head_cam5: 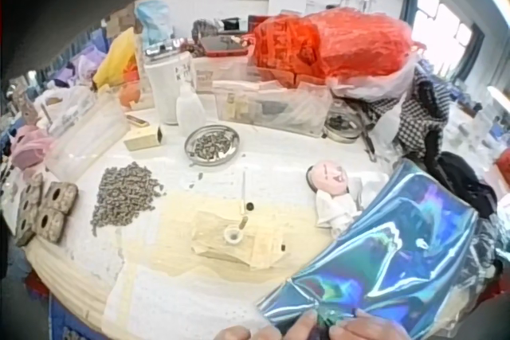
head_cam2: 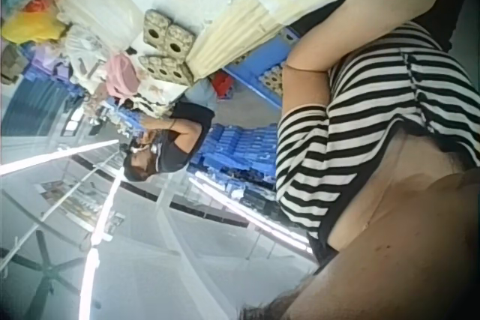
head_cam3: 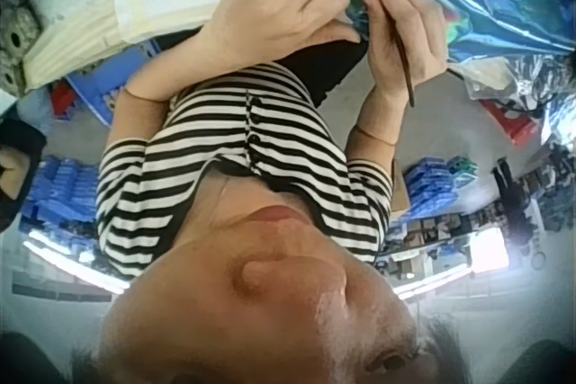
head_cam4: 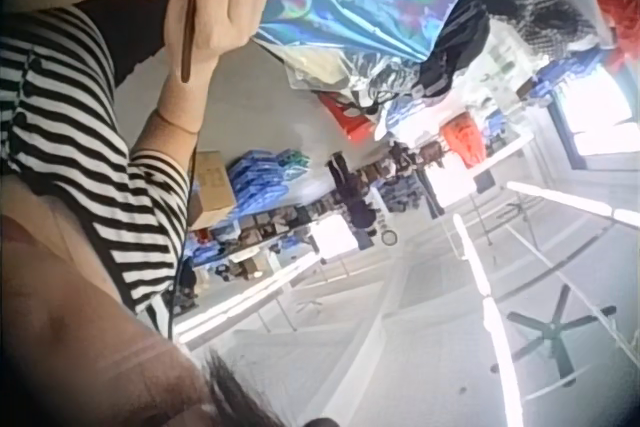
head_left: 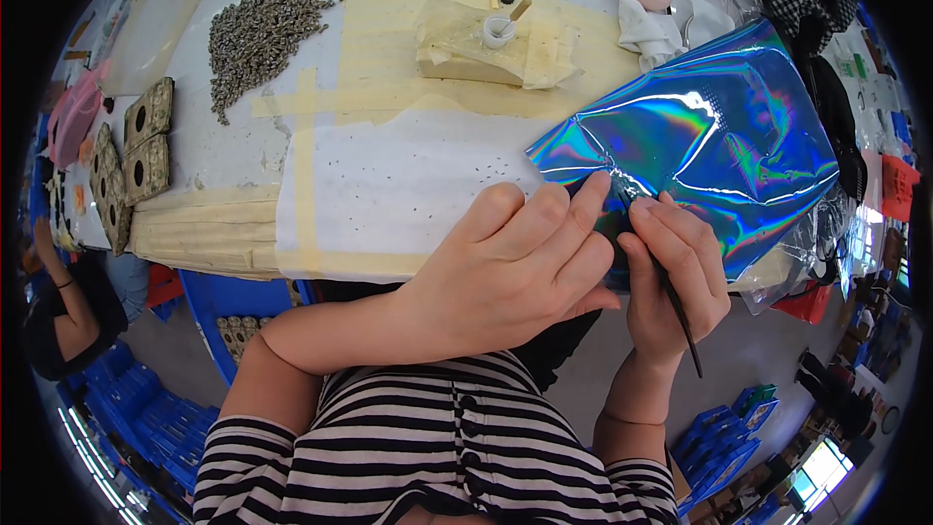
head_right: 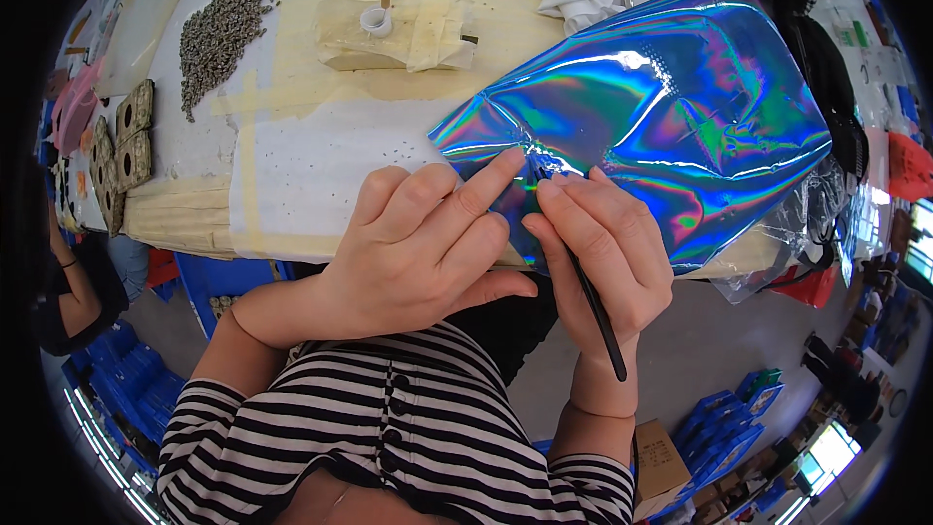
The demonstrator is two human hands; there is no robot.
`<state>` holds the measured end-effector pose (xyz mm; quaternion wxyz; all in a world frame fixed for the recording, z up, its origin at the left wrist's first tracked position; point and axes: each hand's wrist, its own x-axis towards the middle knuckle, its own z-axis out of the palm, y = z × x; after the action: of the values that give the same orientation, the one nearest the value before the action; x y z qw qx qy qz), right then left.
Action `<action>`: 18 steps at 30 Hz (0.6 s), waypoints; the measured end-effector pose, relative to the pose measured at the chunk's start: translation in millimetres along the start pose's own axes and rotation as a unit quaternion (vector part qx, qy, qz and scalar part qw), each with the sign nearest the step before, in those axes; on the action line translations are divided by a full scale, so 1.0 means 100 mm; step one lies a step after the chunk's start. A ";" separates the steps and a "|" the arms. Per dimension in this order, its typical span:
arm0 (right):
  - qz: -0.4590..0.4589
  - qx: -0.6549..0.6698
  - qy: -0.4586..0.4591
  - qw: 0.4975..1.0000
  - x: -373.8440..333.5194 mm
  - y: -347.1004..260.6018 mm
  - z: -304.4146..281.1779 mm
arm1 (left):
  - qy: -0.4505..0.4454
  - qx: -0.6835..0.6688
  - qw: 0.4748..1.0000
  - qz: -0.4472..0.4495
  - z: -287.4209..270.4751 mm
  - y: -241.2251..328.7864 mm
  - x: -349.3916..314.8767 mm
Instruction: The person uses tweezers to pick up small decals from a sheet and apply them to the surface of a toy tank model.
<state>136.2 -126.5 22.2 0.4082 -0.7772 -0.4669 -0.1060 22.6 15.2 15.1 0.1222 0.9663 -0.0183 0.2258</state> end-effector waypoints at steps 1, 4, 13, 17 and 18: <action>-0.003 -0.003 -0.002 1.000 0.00 0.00 0.00 | -0.001 0.002 1.000 0.000 0.00 0.00 0.00; -0.007 -0.008 -0.002 1.000 0.00 0.01 0.01 | -0.003 0.006 1.000 0.003 0.00 0.00 -0.01; -0.007 -0.015 -0.002 1.000 0.00 0.02 0.02 | -0.001 0.009 1.000 0.005 0.01 0.00 -0.01; -0.010 -0.010 -0.004 1.000 0.00 0.02 0.02 | -0.001 0.010 1.000 0.003 0.01 0.00 -0.01; -0.011 -0.011 -0.003 1.000 0.00 0.02 0.02 | -0.001 0.011 1.000 0.003 0.01 0.00 -0.01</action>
<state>137.3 -125.6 19.6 0.3972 -0.7766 -0.4758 -0.1128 22.2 14.7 13.6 0.1111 0.9677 -0.0191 0.2256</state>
